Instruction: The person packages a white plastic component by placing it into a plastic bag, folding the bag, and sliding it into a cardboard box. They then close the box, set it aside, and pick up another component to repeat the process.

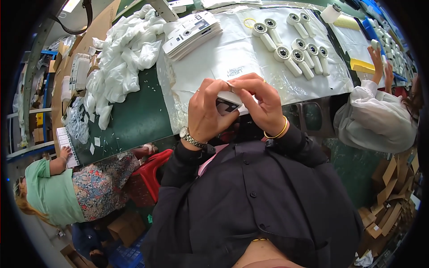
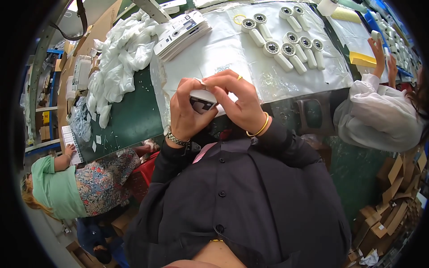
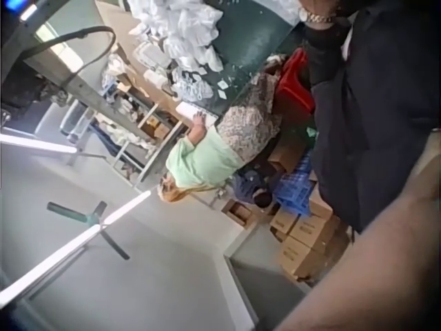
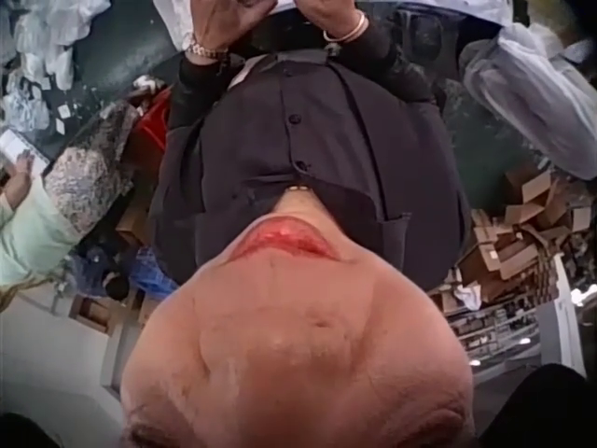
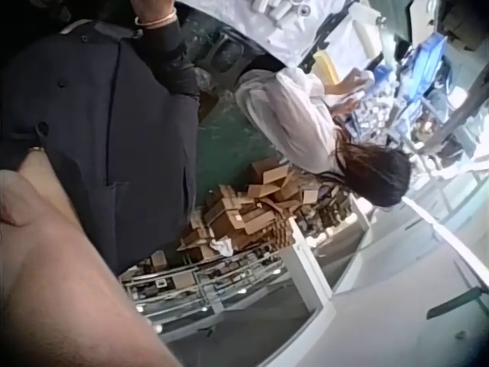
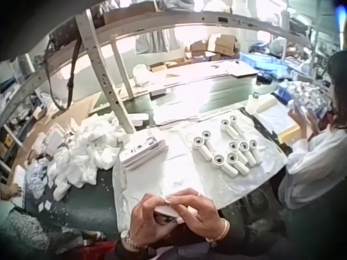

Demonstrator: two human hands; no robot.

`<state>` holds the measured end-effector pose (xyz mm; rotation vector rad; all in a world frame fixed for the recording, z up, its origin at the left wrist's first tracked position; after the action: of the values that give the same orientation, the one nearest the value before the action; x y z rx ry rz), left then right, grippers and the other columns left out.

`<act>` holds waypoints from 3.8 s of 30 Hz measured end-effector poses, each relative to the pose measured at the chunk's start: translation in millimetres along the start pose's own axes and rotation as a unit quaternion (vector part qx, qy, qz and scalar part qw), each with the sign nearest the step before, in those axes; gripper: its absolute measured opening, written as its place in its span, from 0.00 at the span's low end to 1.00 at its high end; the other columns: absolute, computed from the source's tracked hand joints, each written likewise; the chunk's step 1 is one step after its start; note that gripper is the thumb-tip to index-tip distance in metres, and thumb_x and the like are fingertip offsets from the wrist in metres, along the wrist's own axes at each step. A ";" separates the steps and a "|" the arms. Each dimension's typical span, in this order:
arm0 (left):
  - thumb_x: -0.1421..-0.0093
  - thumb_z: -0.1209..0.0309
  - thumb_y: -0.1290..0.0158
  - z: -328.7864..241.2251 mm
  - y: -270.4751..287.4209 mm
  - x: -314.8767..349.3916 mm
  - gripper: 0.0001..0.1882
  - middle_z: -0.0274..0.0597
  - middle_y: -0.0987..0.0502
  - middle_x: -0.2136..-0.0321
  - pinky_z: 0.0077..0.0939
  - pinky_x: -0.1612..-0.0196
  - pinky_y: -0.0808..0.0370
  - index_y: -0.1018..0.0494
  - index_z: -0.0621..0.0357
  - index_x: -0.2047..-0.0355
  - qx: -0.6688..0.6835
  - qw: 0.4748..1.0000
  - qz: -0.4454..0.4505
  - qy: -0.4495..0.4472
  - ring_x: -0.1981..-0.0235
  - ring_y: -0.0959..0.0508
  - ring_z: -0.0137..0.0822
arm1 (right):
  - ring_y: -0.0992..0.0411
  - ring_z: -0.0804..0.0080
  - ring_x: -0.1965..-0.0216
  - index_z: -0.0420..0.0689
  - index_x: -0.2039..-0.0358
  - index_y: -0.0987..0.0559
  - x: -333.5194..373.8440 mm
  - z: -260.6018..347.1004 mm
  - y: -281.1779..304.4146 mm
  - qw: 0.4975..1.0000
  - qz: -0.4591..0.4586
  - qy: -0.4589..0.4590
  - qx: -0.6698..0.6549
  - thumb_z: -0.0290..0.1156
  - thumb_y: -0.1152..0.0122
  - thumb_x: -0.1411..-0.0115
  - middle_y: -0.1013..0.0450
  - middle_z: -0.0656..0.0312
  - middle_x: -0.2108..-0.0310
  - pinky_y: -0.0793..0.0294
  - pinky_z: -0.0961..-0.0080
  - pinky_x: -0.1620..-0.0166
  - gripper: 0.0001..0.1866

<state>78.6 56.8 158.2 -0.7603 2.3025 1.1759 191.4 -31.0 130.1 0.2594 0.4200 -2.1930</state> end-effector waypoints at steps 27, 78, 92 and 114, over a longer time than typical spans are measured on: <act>0.54 0.69 0.30 -2.2 8.8 0.0 0.37 0.45 0.19 0.45 0.41 0.48 0.26 0.26 0.58 0.41 -0.081 0.990 0.057 -0.105 0.52 0.18 0.46 | 0.23 0.87 0.65 0.36 0.57 0.17 11.1 -27.5 -9.0 0.960 0.158 -0.226 -0.051 0.31 0.22 0.38 0.20 0.66 0.61 0.22 0.86 0.62 0.15; 0.29 0.65 0.39 166.1 106.4 77.5 0.17 0.34 0.17 0.57 0.24 0.56 0.20 0.26 0.63 0.48 0.342 0.816 -0.244 0.398 0.59 0.18 0.24 | 0.20 0.77 0.58 0.35 0.42 0.22 20.9 -54.4 33.9 0.983 0.035 -0.172 0.043 0.21 0.35 0.31 0.18 0.58 0.51 0.22 0.81 0.53 0.18; 0.31 0.73 0.39 305.7 271.1 9.4 0.26 0.57 0.27 0.37 0.36 0.38 0.24 0.30 0.65 0.34 -0.211 0.921 -0.235 0.230 0.45 0.18 0.46 | 0.20 0.79 0.62 0.35 0.52 0.17 44.0 -61.4 57.0 0.974 -0.020 -0.204 0.092 0.24 0.38 0.29 0.16 0.61 0.61 0.20 0.80 0.57 0.09; 0.33 0.73 0.40 61.9 -64.8 47.4 0.19 0.41 0.21 0.39 0.47 0.26 0.41 0.20 0.55 0.42 -0.129 0.983 0.103 0.075 0.31 0.28 0.46 | 0.18 0.55 0.72 0.37 0.35 0.25 -33.9 -65.7 171.2 0.734 -0.146 -0.088 0.657 0.60 0.32 0.36 0.22 0.55 0.79 0.21 0.60 0.66 0.42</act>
<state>93.3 64.0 58.1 -0.7370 2.4265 1.5841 350.6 -78.6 45.3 0.7477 -1.3827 -2.4018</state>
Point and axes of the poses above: each hand's wrist, its own x-axis away from the middle knuckle, its own y-axis out of the back of the hand, z = x × y, the point moved 10 cm from there along -x, towards the middle knuckle
